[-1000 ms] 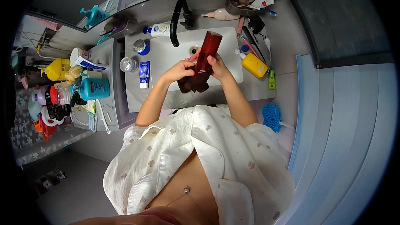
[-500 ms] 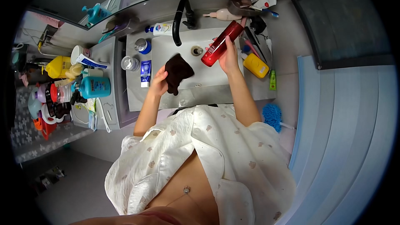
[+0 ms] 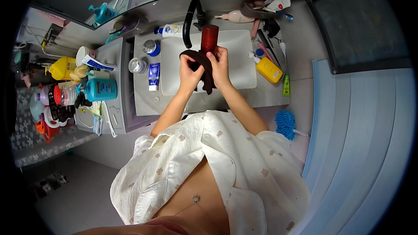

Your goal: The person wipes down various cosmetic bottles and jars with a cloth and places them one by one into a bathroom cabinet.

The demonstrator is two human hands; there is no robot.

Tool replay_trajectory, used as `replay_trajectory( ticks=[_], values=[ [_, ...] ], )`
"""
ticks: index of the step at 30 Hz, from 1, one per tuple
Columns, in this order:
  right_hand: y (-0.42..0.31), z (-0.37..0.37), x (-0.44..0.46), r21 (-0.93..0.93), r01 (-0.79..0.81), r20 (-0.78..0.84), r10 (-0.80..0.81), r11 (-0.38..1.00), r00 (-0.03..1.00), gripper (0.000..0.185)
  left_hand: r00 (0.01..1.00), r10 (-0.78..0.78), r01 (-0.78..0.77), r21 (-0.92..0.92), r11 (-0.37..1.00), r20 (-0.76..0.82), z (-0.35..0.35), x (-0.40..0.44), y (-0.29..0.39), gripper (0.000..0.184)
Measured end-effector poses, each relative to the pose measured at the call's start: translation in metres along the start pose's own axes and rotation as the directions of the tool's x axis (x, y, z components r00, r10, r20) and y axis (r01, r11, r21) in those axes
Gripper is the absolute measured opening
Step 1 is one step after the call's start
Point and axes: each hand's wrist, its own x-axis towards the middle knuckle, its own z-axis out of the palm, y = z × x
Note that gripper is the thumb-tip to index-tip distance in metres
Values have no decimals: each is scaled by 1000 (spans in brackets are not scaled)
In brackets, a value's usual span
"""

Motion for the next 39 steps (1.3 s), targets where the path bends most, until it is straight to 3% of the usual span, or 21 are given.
replay_trajectory(
  ticks=[2, 4, 5, 6, 9, 12, 14, 16, 18, 20, 22, 25, 27, 30, 32, 33, 34, 36, 37, 38, 39],
  values=[
    [1, 1, -2, 20, -2, -27, 3, 1000, 1000, 33, 996, -82, 84, -51, 995, 33, 5, -5, 0, 43],
    [5, 1, -4, -25, 22, -27, -23, 999, 999, 31, 991, -130, 133, -222, 966, 25, 9, -11, 19, 47],
    [6, 1, -5, -18, 47, -10, -48, 999, 999, 30, 979, -162, 196, -345, 918, 125, 5, -14, 6, 58],
    [7, 0, -4, -17, 49, -12, -49, 999, 999, 30, 979, -162, 196, -345, 918, 127, 1, -11, 11, 58],
    [13, -8, -6, -114, 121, 91, -111, 986, 990, 35, 905, -112, 249, -297, 922, 409, -12, -2, 23, 76],
    [15, -9, -10, -95, 56, 164, -39, 994, 986, 37, 957, -33, 108, -250, 962, 287, -16, 8, 14, 73],
    [8, -8, -11, -420, 275, 267, -172, 865, 948, 43, 980, 13, 65, -378, 924, 200, -17, 12, 8, 68],
    [-4, -2, -11, -689, 480, 392, -279, 543, 877, 47, 980, -132, 189, -492, 850, 150, -16, 13, 15, 58],
    [-12, 3, -16, -768, 544, 475, -269, 339, 838, 53, 975, -206, 219, -488, 845, 79, -13, 15, 14, 44],
    [-3, 3, -27, -721, 477, 388, -278, 502, 879, 57, 971, -235, 225, -515, 827, 46, -11, 11, 13, 43],
    [2, -3, -32, -718, 449, 363, -264, 532, 894, 56, 969, -246, 192, -573, 797, -17, -8, 7, 19, 42],
    [8, -9, -38, -610, 274, 224, -170, 743, 960, 46, 957, -285, 171, -684, 709, -56, -2, 3, 18, 41],
    [9, -6, -39, -559, 253, 192, -173, 789, 966, 46, 937, -337, 145, -779, 611, -90, 4, 0, 13, 40],
    [15, -12, -32, -471, 246, 177, -183, 847, 967, 38, 953, -295, 129, -798, 589, -64, 2, 1, 8, 42],
    [22, -23, -27, -210, -194, 177, 232, 958, 956, 30, 958, -283, 132, -793, 595, -54, -6, 2, 3, 46],
    [8, -12, -28, 82, -406, 195, 385, 910, 902, 29, 978, -206, 131, -850, 511, 27, -11, 3, 6, 46],
    [-6, -8, -27, 85, -404, 192, 383, 911, 904, 29, 988, -117, 141, -896, 421, 101, -15, 4, 7, 47],
    [-26, -12, -23, 207, -781, 273, 732, 589, 624, 37, 992, -53, 125, -894, 429, 113, -21, 6, -1, 50],
    [-16, -23, -21, 161, -856, 246, 820, 491, 517, 39, 994, -6, 98, -883, 460, 107, -24, 7, 0, 50],
    [-3, -35, -19, 163, -856, 244, 821, 490, 516, 39, 994, 40, 69, -870, 488, 101, -25, 7, 1, 51],
    [1, -41, -17, 156, -887, 523, 726, 434, 447, 37, 996, 26, 61, -854, 517, 88, -24, 8, 13, 49]
  ],
)
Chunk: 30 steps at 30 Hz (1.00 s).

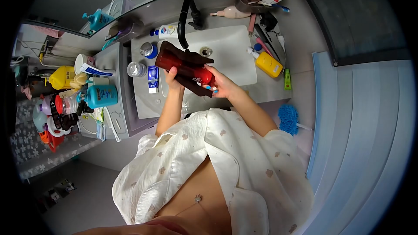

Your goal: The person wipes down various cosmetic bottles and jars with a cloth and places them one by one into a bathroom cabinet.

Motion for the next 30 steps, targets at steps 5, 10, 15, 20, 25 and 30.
replay_trajectory(
  ticks=[5, 10, 15, 20, 25, 30],
  values=[
    [16, 29, 1, -356, 492, -100, -556, 794, 825, 35, 969, -4, 36, 124, 992, -247, 19, 10, 6, 41],
    [8, 44, 2, -925, 365, 282, -841, -110, 461, 50, 860, 98, 1, 194, 981, -500, 27, 19, 3, 33],
    [8, 37, 10, -822, 37, 558, -791, -568, 252, 58, 811, 120, 71, 300, 951, -572, 37, 13, -8, 48],
    [13, 9, 14, -855, 504, 214, -804, 121, 555, 41, 957, -44, 131, 292, 947, -288, 34, 3, -4, 52],
    [0, 28, -4, -476, 285, -137, -390, 832, 910, 37, 958, -256, 265, 61, 962, -127, 11, -3, -1, 41],
    [-34, 94, -57, -847, 380, 514, -755, -372, 406, 13, 910, -254, 304, 113, 946, -328, -15, -4, -9, 37]
  ],
)
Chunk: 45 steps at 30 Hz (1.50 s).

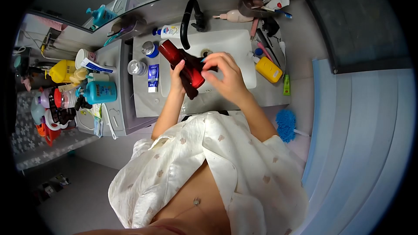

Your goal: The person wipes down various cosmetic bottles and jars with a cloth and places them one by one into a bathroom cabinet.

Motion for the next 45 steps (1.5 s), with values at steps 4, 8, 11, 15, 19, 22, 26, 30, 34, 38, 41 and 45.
replay_trajectory(
  ticks=[4, 8, 11, 15, 19, 22, 26, 30, 34, 38, 41, 45],
  values=[
    [-101, -29, 21, 451, 546, -181, -527, 706, 830, 11, 992, -114, 122, -154, 981, 60, 13, -7, 7, 42],
    [-163, -27, 16, 541, 756, -464, -619, 368, 633, 19, 974, -170, 196, -180, 964, 153, 13, -6, 9, 55],
    [-181, -21, 14, 506, 587, -483, -356, 632, 800, 9, 986, -133, 147, -149, 978, 99, 6, -5, 4, 56],
    [-166, -10, -5, 492, 649, -508, -415, 580, 755, 9, 979, -88, 118, -161, 980, 182, 19, -10, 15, 54],
    [-160, -8, -5, 483, 669, -542, -407, 566, 735, 15, 987, -101, 120, -159, 980, 122, 15, -11, 12, 52],
    [-145, -29, 7, 578, 673, -337, -616, 461, 712, 11, 972, -65, 111, -196, 974, 225, 5, -6, 5, 51],
    [-151, -25, 1, 643, 599, -319, -544, 477, 776, 15, 985, -73, 112, -256, 960, 158, 3, -7, 3, 51],
    [-146, -19, 16, 561, 762, -519, -579, 324, 629, 13, 992, -64, 85, -201, 976, 113, 13, -12, 8, 53],
    [-117, -47, -3, 600, 597, -41, -724, 532, 688, 16, 992, -47, 76, -263, 962, 115, 6, -6, 5, 43],
    [-57, -4, -7, 411, 15, -125, 40, 912, 991, 24, 981, 144, -156, -89, 984, -130, 14, -7, 4, 33],
    [32, 47, -37, -65, -336, -15, 336, 940, 942, 32, 975, 137, -160, -124, 979, -177, 17, -3, -1, 31],
    [49, 71, -43, 73, -390, -66, 394, 918, 917, 30, 964, 159, -186, -114, 976, -211, 21, -6, -7, 36]
  ],
)
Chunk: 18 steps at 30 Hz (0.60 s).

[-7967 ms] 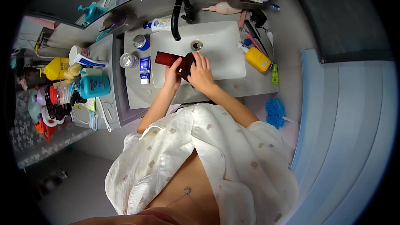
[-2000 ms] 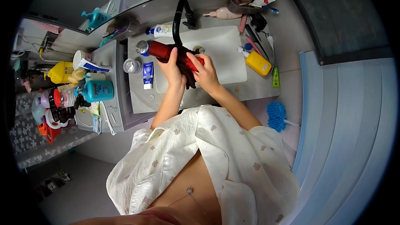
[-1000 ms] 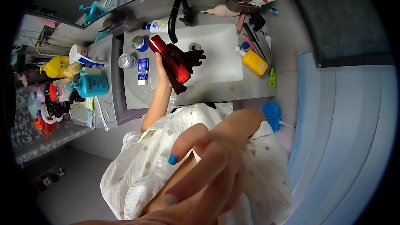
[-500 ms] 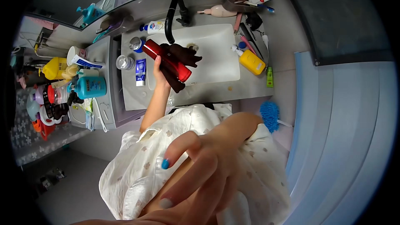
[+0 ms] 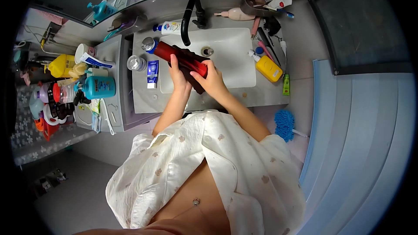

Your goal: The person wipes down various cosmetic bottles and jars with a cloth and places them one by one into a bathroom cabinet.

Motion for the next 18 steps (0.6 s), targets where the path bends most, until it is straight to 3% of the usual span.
replay_trajectory(
  ticks=[2, 3, 4, 6, 8, 10, 12, 13, 14, 15, 16, 17, 18],
  values=[
    [4, -6, 7, 31, -163, 254, 150, 986, 955, 30, 992, -11, 7, 26, 1000, 127, -11, 2, 0, 51],
    [1, -9, 9, 353, -533, 471, 346, 769, 811, 39, 977, -82, 87, -14, 996, 196, -18, 6, 3, 61],
    [5, -15, 9, 459, -729, 682, 324, 508, 656, 45, 977, -84, 87, -9, 996, 195, -25, 7, 5, 61],
    [14, -31, 13, 286, -956, 942, 161, 68, 293, 48, 952, -68, 88, -55, 995, 299, -31, 6, 11, 64],
    [25, -33, 11, 269, -963, 960, 76, 17, 269, 48, 937, -22, 50, -70, 996, 348, -32, 11, 12, 62],
    [22, -34, 9, 240, -970, 970, -10, -34, 241, 49, 933, 125, -91, -114, 989, 338, -4, 2, 30, 50],
    [7, -33, 2, 441, -849, 776, 351, 291, 524, 39, 956, 162, -160, -25, 987, 244, 1, 7, 40, 45],
    [7, -30, 0, 442, -849, 776, 351, 291, 524, 39, 966, 207, -219, 69, 973, 156, 4, 9, 44, 41],
    [8, -25, -2, 455, -671, 621, 331, 585, 710, 34, 966, 206, -218, 69, 973, 155, 9, 8, 45, 41],
    [8, -21, -3, 385, -429, 456, 236, 817, 858, 33, 959, 263, -280, 192, 941, 108, 16, 6, 47, 36],
    [7, -19, -4, 385, -431, 456, 238, 816, 858, 33, 944, 324, -329, 314, 891, 69, 20, 5, 46, 31],
    [5, -16, -5, 199, -170, 259, 115, 965, 959, 35, 923, 376, -376, 371, 849, 77, 19, 4, 42, 31],
    [4, -14, -5, -52, 77, 93, -72, 996, 993, 39, 900, 427, -422, 427, 800, 89, 18, 5, 38, 31]
  ],
)
